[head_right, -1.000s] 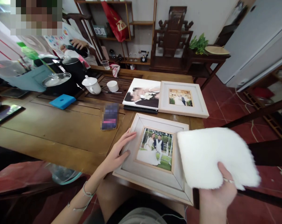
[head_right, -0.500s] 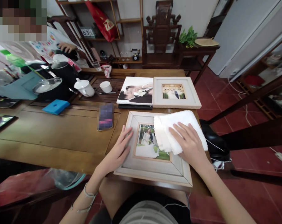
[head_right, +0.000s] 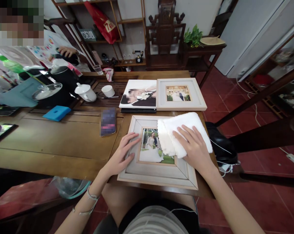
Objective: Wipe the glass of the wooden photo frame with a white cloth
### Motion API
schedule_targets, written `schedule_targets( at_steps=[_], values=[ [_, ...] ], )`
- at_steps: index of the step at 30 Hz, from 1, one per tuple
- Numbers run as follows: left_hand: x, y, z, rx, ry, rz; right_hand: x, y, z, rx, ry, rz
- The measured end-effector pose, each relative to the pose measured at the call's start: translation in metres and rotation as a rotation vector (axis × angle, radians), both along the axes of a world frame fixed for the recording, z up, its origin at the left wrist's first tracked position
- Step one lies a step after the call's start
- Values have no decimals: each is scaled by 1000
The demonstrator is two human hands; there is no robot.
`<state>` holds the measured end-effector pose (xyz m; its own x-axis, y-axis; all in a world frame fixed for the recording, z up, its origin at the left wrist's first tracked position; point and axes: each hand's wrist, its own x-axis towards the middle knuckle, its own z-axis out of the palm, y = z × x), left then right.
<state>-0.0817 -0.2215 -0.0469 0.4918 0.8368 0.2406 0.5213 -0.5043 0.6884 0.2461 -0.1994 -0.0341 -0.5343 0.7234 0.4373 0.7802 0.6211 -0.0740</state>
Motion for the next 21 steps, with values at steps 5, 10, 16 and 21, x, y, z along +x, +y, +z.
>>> schedule_targets(
  at_steps=[5, 10, 16, 21],
  values=[
    [-1, 2, -3, -17, 0, -7, -4, 8, 7, 12, -49, -44],
    [0, 2, -4, -17, -1, -1, -19, -2, 18, -117, -177, 14],
    [0, 2, -7, 9, 21, 8, -45, -56, 34, -315, -151, 310],
    [-2, 3, -11, 20, 1, -5, -38, -29, 28, -277, -170, 268]
  ],
)
